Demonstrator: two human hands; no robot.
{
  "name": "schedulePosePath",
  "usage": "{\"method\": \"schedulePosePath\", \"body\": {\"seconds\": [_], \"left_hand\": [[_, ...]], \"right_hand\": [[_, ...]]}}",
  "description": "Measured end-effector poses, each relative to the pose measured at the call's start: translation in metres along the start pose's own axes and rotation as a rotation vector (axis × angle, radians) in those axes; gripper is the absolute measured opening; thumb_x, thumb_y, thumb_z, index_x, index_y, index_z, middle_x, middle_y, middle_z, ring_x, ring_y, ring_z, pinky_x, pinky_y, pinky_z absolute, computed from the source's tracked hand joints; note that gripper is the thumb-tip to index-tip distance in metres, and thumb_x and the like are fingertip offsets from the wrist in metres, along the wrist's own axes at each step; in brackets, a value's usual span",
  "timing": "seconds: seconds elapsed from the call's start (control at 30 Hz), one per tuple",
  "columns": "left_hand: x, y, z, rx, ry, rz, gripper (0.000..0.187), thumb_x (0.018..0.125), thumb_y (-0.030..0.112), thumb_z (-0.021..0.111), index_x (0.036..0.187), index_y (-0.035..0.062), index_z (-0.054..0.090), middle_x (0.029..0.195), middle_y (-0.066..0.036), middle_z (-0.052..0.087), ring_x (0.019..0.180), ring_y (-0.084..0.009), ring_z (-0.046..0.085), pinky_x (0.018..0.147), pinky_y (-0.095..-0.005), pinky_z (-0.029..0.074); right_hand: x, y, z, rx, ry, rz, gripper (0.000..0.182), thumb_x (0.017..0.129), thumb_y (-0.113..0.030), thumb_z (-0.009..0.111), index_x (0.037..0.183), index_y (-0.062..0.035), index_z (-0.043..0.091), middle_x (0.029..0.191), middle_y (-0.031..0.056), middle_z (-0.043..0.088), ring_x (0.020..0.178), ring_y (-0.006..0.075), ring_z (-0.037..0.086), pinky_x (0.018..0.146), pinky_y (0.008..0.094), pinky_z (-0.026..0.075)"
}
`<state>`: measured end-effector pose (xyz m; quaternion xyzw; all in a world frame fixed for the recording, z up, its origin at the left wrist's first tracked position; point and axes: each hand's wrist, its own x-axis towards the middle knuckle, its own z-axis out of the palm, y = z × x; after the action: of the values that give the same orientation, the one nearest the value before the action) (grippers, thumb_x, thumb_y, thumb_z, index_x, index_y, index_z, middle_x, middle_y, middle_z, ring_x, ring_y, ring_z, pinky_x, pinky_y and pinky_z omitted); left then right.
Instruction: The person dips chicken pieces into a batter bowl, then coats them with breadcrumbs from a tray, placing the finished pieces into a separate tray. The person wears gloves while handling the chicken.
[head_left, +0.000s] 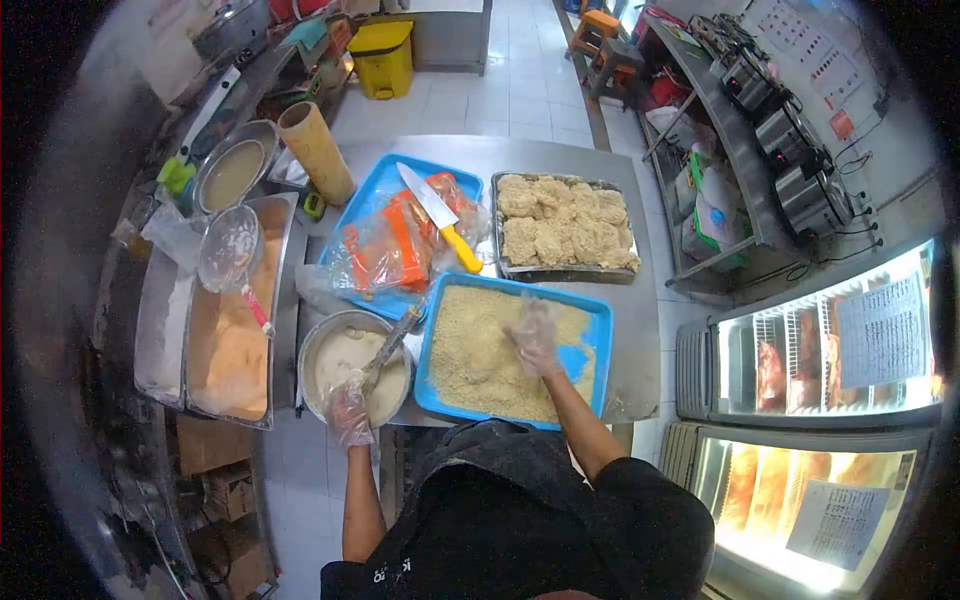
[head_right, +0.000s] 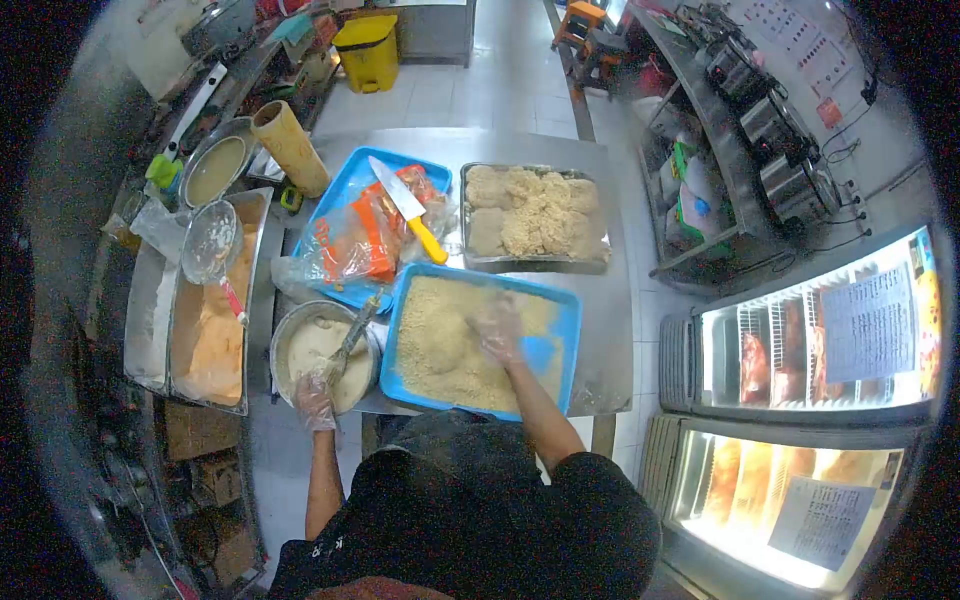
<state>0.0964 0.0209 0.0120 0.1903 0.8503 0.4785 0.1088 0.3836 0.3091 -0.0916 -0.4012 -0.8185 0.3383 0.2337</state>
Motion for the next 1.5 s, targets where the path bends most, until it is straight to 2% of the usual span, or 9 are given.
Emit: {"method": "schedulePosePath", "body": {"seconds": [0.03, 0.17, 0.33, 0.63, 0.77, 0.93, 1.27, 1.3, 1.5], "left_hand": [[0.003, -0.012, 0.000, 0.052, 0.002, 0.052, 0.018, 0.083, 0.018, 0.059, 0.094, 0.0030, 0.061, 0.083, -0.007, 0.061, 0.071, -0.0168, 0.058, 0.064, -0.0276, 0.048], [0.006, -0.032, 0.006, 0.112, 0.059, 0.122, 0.016, 0.083, 0.019, 0.060, 0.090, 0.0040, 0.061, 0.077, -0.006, 0.060, 0.066, -0.0163, 0.058, 0.057, -0.0267, 0.048], [-0.005, 0.023, -0.011, 0.035, -0.041, -0.083, 0.018, 0.081, 0.019, 0.061, 0.092, 0.0037, 0.062, 0.077, -0.006, 0.061, 0.068, -0.0143, 0.060, 0.056, -0.0262, 0.048], [0.003, -0.007, 0.000, 0.090, 0.067, 0.139, 0.023, 0.078, 0.021, 0.061, 0.094, 0.0039, 0.064, 0.084, -0.012, 0.063, 0.079, -0.0243, 0.060, 0.075, -0.0349, 0.047], [0.003, -0.033, 0.007, 0.217, 0.063, 0.181, 0.023, 0.077, 0.020, 0.061, 0.094, 0.0044, 0.063, 0.086, -0.013, 0.062, 0.082, -0.0265, 0.059, 0.076, -0.0347, 0.046], [0.007, -0.051, 0.014, -0.116, 0.107, 0.153, 0.022, 0.078, 0.020, 0.060, 0.093, 0.0043, 0.062, 0.086, -0.013, 0.062, 0.081, -0.0277, 0.058, 0.077, -0.0355, 0.046], [-0.003, -0.002, 0.005, -0.115, 0.030, 0.085, 0.023, 0.081, 0.024, 0.057, 0.092, 0.0048, 0.062, 0.087, -0.012, 0.063, 0.081, -0.0267, 0.059, 0.075, -0.0365, 0.048], [-0.001, -0.022, 0.013, -0.104, 0.044, 0.104, 0.024, 0.081, 0.025, 0.057, 0.093, 0.0054, 0.062, 0.088, -0.012, 0.062, 0.081, -0.0283, 0.059, 0.075, -0.0378, 0.047], [0.011, -0.055, 0.018, 0.333, 0.131, 0.210, 0.024, 0.082, 0.028, 0.054, 0.093, 0.0071, 0.060, 0.091, -0.012, 0.059, 0.081, -0.0298, 0.057, 0.075, -0.0400, 0.047]], "right_hand": [[0.008, -0.021, -0.006, -0.490, 0.069, -0.110, 0.071, 0.082, -0.039, 0.060, 0.135, -0.0016, 0.030, 0.135, 0.0240, 0.034, 0.123, 0.0375, 0.036, 0.101, 0.0479, 0.029], [-0.023, -0.063, -0.009, 0.332, 0.086, -0.472, 0.078, 0.078, -0.037, 0.064, 0.134, 0.0033, 0.029, 0.133, 0.0277, 0.035, 0.124, 0.0400, 0.033, 0.103, 0.0453, 0.025], [-0.042, -0.048, -0.011, -0.210, -0.077, -0.214, 0.076, 0.065, -0.029, 0.076, 0.125, 0.0015, 0.041, 0.114, 0.0248, 0.051, 0.112, 0.0376, 0.045, 0.096, 0.0412, 0.036], [-0.007, -0.020, 0.014, 0.868, -0.016, 0.094, 0.037, 0.075, -0.019, 0.069, 0.104, -0.0002, 0.055, 0.089, 0.0111, 0.057, 0.080, 0.0213, 0.058, 0.072, 0.0319, 0.047], [0.044, -0.107, -0.012, 0.244, -0.146, 0.217, 0.047, 0.077, -0.034, 0.063, 0.110, -0.0020, 0.053, 0.097, 0.0132, 0.059, 0.088, 0.0255, 0.058, 0.078, 0.0376, 0.046], [0.038, -0.119, 0.013, -0.671, -0.026, -0.366, 0.071, 0.078, -0.049, 0.051, 0.132, -0.0039, 0.039, 0.136, 0.0196, 0.037, 0.126, 0.0372, 0.034, 0.100, 0.0572, 0.021], [0.072, -0.100, 0.036, -0.580, 0.033, -0.441, 0.080, 0.079, -0.055, 0.047, 0.135, -0.0001, 0.031, 0.125, 0.0234, 0.046, 0.118, 0.0387, 0.040, 0.104, 0.0533, 0.018], [0.081, -0.139, 0.012, -0.629, -0.051, -0.401, 0.060, 0.079, -0.047, 0.052, 0.119, -0.0017, 0.049, 0.102, 0.0211, 0.058, 0.097, 0.0364, 0.054, 0.089, 0.0520, 0.036], [0.066, -0.100, 0.033, -0.101, -0.273, -0.400, 0.026, 0.072, -0.031, 0.064, 0.069, -0.0073, 0.056, 0.071, 0.0137, 0.056, 0.069, 0.0326, 0.056, 0.057, 0.0428, 0.044]]}}
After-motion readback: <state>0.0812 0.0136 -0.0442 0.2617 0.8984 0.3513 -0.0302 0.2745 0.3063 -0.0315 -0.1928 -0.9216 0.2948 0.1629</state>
